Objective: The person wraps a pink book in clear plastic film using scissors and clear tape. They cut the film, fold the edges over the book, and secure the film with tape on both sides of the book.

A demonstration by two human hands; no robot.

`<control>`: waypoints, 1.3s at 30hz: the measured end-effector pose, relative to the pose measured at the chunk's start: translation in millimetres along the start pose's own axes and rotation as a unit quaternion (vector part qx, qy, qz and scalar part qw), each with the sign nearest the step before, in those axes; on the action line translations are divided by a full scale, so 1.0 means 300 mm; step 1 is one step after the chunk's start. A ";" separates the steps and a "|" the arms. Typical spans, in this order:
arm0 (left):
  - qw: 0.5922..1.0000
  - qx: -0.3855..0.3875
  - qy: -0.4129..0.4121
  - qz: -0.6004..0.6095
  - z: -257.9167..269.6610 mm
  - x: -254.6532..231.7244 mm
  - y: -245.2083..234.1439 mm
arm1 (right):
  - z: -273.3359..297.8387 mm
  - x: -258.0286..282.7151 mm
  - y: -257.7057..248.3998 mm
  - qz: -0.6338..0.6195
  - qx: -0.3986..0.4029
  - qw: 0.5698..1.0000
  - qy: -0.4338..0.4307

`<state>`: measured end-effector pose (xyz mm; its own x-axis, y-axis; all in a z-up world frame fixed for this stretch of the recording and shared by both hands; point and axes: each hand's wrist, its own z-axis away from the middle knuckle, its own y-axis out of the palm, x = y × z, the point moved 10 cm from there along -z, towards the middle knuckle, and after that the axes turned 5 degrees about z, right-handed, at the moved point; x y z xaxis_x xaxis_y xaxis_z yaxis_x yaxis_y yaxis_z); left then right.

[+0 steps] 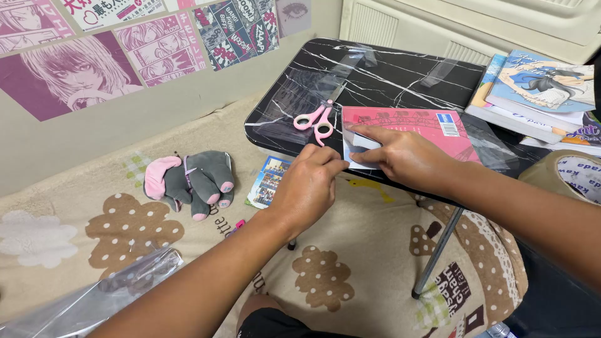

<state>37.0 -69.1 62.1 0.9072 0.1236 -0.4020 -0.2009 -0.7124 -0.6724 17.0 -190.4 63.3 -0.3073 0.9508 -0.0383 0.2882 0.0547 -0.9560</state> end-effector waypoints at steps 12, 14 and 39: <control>0.999 0.053 0.007 -0.005 -0.063 -0.004 0.035 | 0.008 -0.019 -0.001 -0.031 -0.017 0.999 0.022; 0.998 0.064 -0.018 -0.011 -0.061 0.003 0.046 | 0.004 -0.010 -0.013 -0.029 -0.030 0.999 -0.003; 0.983 0.024 -0.018 -0.183 -0.043 -0.033 0.155 | 0.092 -0.097 0.042 -0.107 0.057 0.965 0.231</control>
<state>23.4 -112.2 42.9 0.9085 0.3902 -0.1493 0.1176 -0.5818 -0.8048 4.6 -225.7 44.5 0.0961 0.9573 0.2728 0.1524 0.2567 -0.9544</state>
